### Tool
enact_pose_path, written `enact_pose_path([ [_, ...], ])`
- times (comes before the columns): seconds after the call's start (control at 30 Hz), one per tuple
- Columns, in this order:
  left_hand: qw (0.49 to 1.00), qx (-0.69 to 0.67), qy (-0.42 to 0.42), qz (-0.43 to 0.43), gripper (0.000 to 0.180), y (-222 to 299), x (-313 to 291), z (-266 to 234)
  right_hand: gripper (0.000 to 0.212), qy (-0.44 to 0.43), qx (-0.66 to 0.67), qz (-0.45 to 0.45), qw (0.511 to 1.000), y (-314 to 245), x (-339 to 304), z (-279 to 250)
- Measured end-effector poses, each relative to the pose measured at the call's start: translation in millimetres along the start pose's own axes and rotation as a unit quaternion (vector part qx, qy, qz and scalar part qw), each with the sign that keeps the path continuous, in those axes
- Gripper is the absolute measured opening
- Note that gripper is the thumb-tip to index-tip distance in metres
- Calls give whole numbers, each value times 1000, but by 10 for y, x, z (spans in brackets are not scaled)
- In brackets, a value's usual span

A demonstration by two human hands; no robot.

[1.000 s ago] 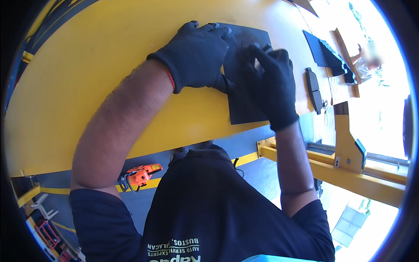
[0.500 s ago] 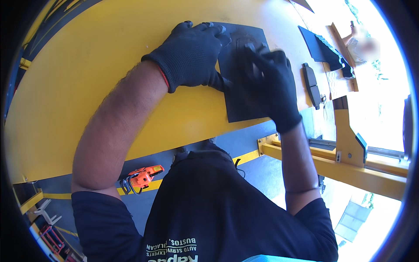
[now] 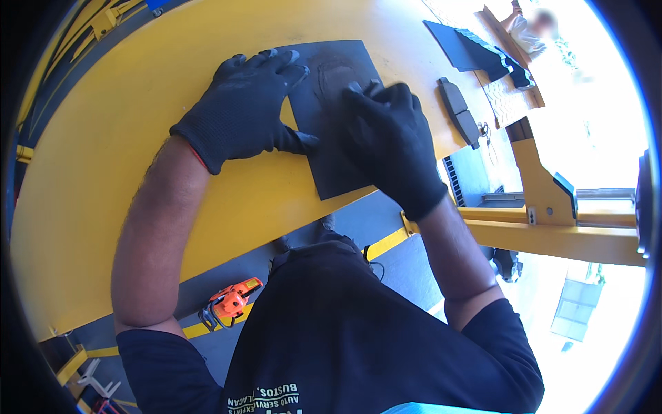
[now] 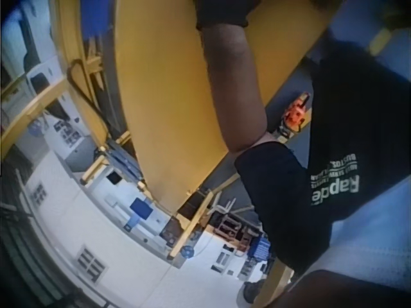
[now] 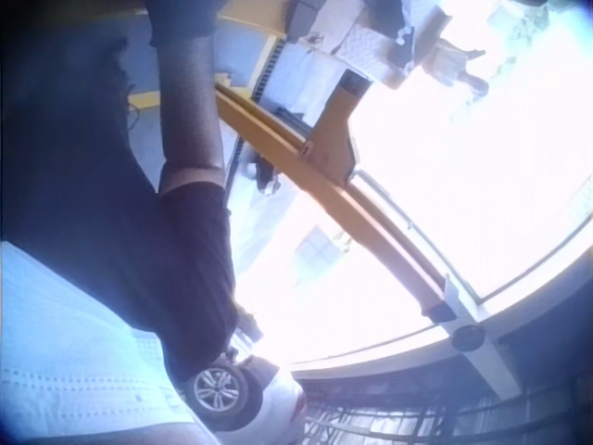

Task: The person puts on a face mask and gloves, then sands brake pads on a yellow workbench using a sanding sheet. They flip and reposition the pads to sand multiple surfaces.

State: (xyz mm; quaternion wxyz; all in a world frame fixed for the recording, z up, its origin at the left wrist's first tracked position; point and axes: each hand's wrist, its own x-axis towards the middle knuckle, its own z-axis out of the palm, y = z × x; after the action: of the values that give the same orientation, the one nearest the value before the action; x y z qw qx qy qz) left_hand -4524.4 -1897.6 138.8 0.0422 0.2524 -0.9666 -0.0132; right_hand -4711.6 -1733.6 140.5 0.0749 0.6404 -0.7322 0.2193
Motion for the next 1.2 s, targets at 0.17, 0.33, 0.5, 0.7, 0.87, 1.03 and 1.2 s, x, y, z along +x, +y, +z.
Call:
enact_pose_path([
  [0.17,1000,0,-5,5,113,-5,-1,-69,39,-4,-28,-6,1000,23,421,193],
  [0.33,1000,5,-23,1,114,-32,17,-48,39,-21,43,-2,999,33,-45,-140],
  [0.5,999,10,-37,-2,116,4,8,-91,46,14,287,119,951,231,-62,-242],
  [0.7,999,-24,-34,9,118,-19,17,-107,63,42,672,173,718,527,-101,-293],
  [0.87,999,-24,-37,20,119,-103,0,-15,69,22,923,104,369,512,-153,2],
  [1.03,999,-32,-28,32,122,-106,11,-24,70,-8,967,62,246,456,-122,90],
  [1.2,999,-27,-24,35,119,-61,31,-81,71,-20,978,32,205,440,-103,103],
])
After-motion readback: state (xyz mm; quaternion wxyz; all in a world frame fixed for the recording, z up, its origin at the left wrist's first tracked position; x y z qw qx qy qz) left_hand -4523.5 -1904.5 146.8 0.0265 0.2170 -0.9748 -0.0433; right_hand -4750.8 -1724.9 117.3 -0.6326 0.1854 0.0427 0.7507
